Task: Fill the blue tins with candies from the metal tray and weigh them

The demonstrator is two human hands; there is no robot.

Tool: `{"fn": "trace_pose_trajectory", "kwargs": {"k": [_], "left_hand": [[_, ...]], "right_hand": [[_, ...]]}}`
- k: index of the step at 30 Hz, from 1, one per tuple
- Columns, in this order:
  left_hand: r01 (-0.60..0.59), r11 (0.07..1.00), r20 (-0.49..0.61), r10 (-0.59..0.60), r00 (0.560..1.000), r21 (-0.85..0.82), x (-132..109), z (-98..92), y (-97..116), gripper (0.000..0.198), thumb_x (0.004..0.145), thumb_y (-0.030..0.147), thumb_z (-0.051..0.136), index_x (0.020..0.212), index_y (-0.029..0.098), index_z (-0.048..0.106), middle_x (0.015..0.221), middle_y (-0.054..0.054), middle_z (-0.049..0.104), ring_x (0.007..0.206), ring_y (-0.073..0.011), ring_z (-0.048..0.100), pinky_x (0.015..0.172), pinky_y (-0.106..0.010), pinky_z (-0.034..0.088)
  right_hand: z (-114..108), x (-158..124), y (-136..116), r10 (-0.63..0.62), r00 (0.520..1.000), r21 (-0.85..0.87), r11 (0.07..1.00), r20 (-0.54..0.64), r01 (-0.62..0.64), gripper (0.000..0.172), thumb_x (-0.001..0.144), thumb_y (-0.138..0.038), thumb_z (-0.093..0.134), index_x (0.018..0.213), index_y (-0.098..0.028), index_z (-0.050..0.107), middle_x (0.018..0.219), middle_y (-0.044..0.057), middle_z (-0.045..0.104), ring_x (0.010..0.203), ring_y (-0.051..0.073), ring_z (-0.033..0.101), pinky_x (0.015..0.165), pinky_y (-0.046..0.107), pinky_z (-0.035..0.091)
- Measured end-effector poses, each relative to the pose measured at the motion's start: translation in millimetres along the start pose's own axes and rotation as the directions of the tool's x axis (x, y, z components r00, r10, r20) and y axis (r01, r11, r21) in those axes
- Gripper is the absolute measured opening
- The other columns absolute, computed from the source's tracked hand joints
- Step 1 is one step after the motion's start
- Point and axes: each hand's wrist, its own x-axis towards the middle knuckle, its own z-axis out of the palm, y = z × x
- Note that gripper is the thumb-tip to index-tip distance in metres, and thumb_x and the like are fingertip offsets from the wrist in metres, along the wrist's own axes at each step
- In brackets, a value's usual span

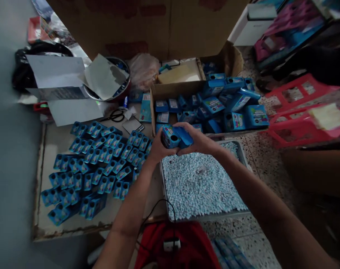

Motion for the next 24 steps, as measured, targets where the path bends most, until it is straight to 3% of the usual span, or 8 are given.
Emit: {"fn": "trace_pose_trajectory", "kwargs": {"k": [3,5,7,11,15,17,21,24], "left_hand": [[0.215,0.939,0.060,-0.206,0.977,-0.267,-19.8,9.9,-1.6,0.084,0.055,0.046,0.104,0.126,0.019,0.068,0.121,-0.009,0.081,0.113,-0.0337,0.077,0.100,-0.044,0.063],[0.285,0.871,0.084,-0.275,0.958,-0.401,-28.1,13.7,1.7,0.075,0.060,0.048,0.101,0.122,0.021,0.069,0.113,-0.007,0.082,0.103,-0.0285,0.077,0.094,-0.040,0.063],[0.304,0.838,0.085,-0.298,0.951,-0.453,-34.7,12.9,6.0,0.069,0.062,0.048,0.101,0.118,0.022,0.070,0.107,-0.005,0.081,0.097,-0.0253,0.077,0.090,-0.038,0.063],[0.274,0.855,0.099,-0.257,0.961,-0.440,-45.7,2.8,10.6,0.062,0.064,0.043,0.099,0.116,0.023,0.072,0.111,-0.005,0.081,0.101,-0.0259,0.077,0.091,-0.037,0.063],[0.172,0.900,0.094,-0.146,0.985,-0.401,-53.1,-7.5,8.9,0.071,0.061,0.039,0.103,0.123,0.024,0.073,0.122,-0.007,0.080,0.120,-0.0318,0.075,0.102,-0.041,0.062],[0.144,0.923,0.108,-0.113,0.988,-0.356,-56.4,-12.4,8.2,0.081,0.057,0.042,0.107,0.128,0.024,0.072,0.126,-0.009,0.079,0.124,-0.0347,0.074,0.105,-0.045,0.062],[0.112,0.959,0.223,-0.052,0.973,-0.261,-63.6,-25.3,9.5,0.104,0.058,0.054,0.109,0.146,0.021,0.065,0.139,-0.015,0.074,0.135,-0.0417,0.070,0.111,-0.051,0.061],[-0.001,0.985,0.413,0.074,0.908,-0.173,-65.9,-34.3,10.8,0.120,0.054,0.061,0.112,0.155,0.019,0.062,0.157,-0.020,0.065,0.153,-0.0486,0.058,0.129,-0.058,0.050]], "right_hand": [[14.7,-11.9,17.8,0.210,0.967,0.288,0.944,-0.145,-0.162,0.085,0.058,-0.050,0.108,0.131,-0.028,0.071,0.126,0.006,0.076,0.121,0.034,0.072,0.108,0.050,0.061],[26.3,-16.0,23.9,0.389,0.900,0.569,0.793,-0.198,-0.217,0.068,0.063,-0.053,0.101,0.119,-0.027,0.073,0.108,0.002,0.079,0.105,0.030,0.076,0.096,0.044,0.065],[35.6,-16.5,23.7,0.476,0.851,0.762,0.629,-0.221,-0.154,0.056,0.071,-0.060,0.092,0.113,-0.026,0.074,0.099,0.001,0.080,0.098,0.027,0.078,0.089,0.041,0.067],[45.9,-14.0,7.9,0.544,0.805,0.891,0.452,-0.235,-0.045,0.048,0.087,-0.069,0.081,0.100,-0.024,0.073,0.086,0.002,0.078,0.084,0.023,0.077,0.075,0.035,0.067],[49.6,-21.2,-7.0,0.620,0.781,0.961,0.254,-0.076,-0.109,0.036,0.094,-0.058,0.080,0.098,-0.024,0.069,0.077,-0.002,0.073,0.059,0.014,0.064,0.042,0.021,0.041],[48.2,-28.4,-7.7,0.645,0.763,0.962,0.178,0.047,-0.209,0.034,0.099,-0.057,0.073,0.099,-0.023,0.068,0.072,-0.002,0.071,0.051,0.013,0.058,0.036,0.019,0.029],[48.7,-39.7,3.9,0.629,0.708,0.875,0.090,0.321,-0.476,0.049,0.105,-0.068,0.056,0.098,-0.021,0.066,0.064,0.001,0.067,0.043,0.013,0.053,0.035,0.020,0.035],[66.3,-45.5,19.2,0.558,0.640,0.741,0.066,0.528,-0.669,0.059,0.105,-0.077,0.043,0.091,-0.022,0.059,0.058,0.001,0.063,0.039,0.012,0.049,0.033,0.019,0.037]]}}
